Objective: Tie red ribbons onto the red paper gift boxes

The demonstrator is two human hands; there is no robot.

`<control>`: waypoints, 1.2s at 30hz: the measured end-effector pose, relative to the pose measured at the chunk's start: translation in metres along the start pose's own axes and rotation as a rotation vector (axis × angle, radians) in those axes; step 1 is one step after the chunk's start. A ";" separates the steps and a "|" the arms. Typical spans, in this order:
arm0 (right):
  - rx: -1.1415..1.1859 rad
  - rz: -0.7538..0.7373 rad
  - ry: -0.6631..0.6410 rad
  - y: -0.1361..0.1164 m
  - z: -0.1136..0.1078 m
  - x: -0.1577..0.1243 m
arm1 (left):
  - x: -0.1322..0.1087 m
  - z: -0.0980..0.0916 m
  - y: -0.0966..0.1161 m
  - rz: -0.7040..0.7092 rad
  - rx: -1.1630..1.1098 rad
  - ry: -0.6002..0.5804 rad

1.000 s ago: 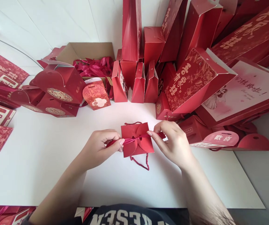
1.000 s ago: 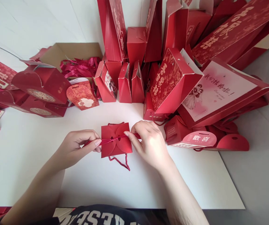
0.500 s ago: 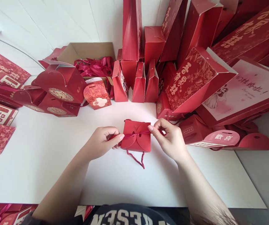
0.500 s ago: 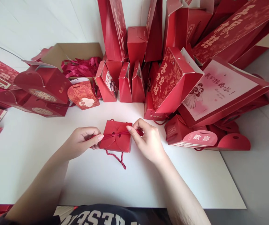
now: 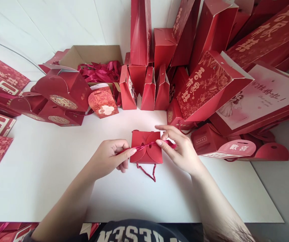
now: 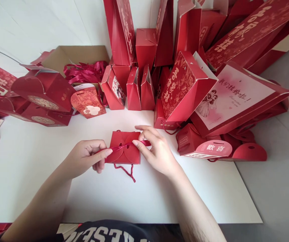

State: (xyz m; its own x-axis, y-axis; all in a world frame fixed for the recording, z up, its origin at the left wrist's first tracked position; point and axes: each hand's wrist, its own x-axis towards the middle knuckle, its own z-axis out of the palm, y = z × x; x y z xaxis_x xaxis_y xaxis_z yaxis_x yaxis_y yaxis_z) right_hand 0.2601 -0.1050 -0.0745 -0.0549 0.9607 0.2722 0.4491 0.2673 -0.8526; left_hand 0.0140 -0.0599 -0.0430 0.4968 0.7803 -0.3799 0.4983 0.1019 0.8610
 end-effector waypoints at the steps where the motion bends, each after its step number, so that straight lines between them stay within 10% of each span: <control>1: 0.017 0.003 -0.005 -0.001 0.000 0.000 | -0.001 0.000 0.000 0.003 -0.018 0.027; 13: 0.035 0.073 0.051 -0.005 0.007 -0.005 | -0.008 0.004 0.004 0.305 0.314 0.558; 23: 0.147 0.231 -0.015 -0.003 0.008 -0.001 | 0.004 -0.004 0.000 0.024 0.071 0.189; 36: 0.068 0.241 -0.138 0.008 0.003 0.003 | 0.017 -0.014 -0.018 0.083 0.032 0.031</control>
State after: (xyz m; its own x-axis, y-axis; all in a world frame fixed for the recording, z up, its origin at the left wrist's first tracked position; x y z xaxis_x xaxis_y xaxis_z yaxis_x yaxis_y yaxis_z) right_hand 0.2610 -0.0997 -0.0819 -0.0774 0.9970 -0.0011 0.4030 0.0303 -0.9147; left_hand 0.0036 -0.0395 -0.0598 0.5158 0.8037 -0.2966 0.4788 0.0167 0.8777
